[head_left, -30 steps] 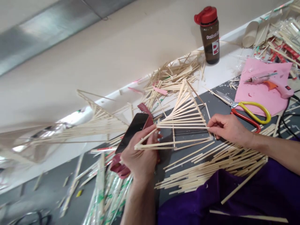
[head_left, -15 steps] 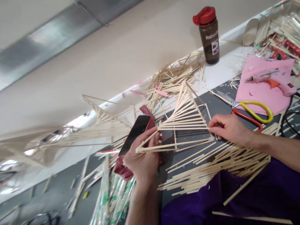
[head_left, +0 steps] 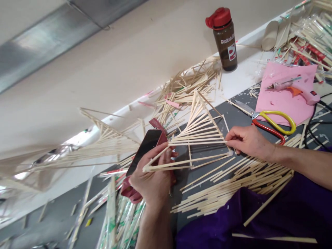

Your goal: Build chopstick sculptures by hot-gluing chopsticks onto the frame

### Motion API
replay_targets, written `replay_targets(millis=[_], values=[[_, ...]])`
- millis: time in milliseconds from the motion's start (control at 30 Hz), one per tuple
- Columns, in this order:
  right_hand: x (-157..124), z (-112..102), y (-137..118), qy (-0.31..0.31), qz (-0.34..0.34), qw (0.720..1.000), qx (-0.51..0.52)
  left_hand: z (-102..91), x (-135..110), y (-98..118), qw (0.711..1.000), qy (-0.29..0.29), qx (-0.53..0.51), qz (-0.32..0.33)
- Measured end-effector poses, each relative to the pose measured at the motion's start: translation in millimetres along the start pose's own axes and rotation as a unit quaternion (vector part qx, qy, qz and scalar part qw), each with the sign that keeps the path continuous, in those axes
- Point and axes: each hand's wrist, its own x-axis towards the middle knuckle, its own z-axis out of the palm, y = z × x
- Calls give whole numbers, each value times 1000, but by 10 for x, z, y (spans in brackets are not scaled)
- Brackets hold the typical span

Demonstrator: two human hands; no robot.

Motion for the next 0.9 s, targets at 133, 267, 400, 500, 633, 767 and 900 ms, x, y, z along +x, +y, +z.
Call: replay_targets(millis=[133, 267, 400, 500, 633, 767, 900], values=[[5, 1, 34, 5, -32, 999, -32, 5, 0, -8, 1000, 2, -4, 4], [4, -2, 40, 8, -55, 998, -42, 15, -3, -9, 1000, 4, -10, 8], [-11, -8, 31, 9, -65, 997, -48, 3, -2, -22, 1000, -2, -15, 27], [-19, -6, 41, 19, -76, 994, -71, -20, 2, -63, 999, -12, -22, 24], [-20, 7, 66, 21, -86, 993, -76, -43, 11, -132, 999, -25, -29, 9], [-18, 10, 75, 23, -83, 993, -80, -37, 22, -159, 998, -35, -57, -3], [-17, -4, 69, 18, -76, 993, -86, -31, 23, -148, 998, -30, -58, 9]])
